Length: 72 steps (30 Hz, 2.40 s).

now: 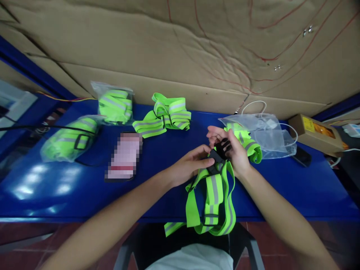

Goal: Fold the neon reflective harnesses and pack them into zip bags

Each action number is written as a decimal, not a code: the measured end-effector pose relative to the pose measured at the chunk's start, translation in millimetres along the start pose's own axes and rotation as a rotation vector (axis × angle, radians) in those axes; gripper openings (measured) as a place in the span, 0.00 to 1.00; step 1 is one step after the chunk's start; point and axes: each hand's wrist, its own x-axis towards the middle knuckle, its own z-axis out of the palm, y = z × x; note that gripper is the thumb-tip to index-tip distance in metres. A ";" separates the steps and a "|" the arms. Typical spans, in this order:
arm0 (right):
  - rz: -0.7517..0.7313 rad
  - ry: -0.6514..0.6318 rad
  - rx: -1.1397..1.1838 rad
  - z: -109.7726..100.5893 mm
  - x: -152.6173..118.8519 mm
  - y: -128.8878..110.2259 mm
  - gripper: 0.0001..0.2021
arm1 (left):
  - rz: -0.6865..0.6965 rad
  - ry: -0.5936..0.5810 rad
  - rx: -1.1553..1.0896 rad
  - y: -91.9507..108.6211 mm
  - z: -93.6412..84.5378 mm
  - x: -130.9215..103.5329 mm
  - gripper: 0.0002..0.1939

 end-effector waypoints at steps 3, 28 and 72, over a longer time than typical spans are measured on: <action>-0.133 -0.112 -0.251 -4.6 -7.1 -11.2 0.34 | 0.031 0.019 0.020 0.9 -2.1 -0.2 0.17; 0.177 0.186 0.005 -29.0 -6.2 -19.2 0.20 | 0.307 0.293 0.246 34.9 -22.4 -0.1 0.20; 0.370 -0.061 -0.051 -2.5 -19.7 -5.9 0.25 | 0.162 0.505 0.059 29.2 -11.6 0.0 0.28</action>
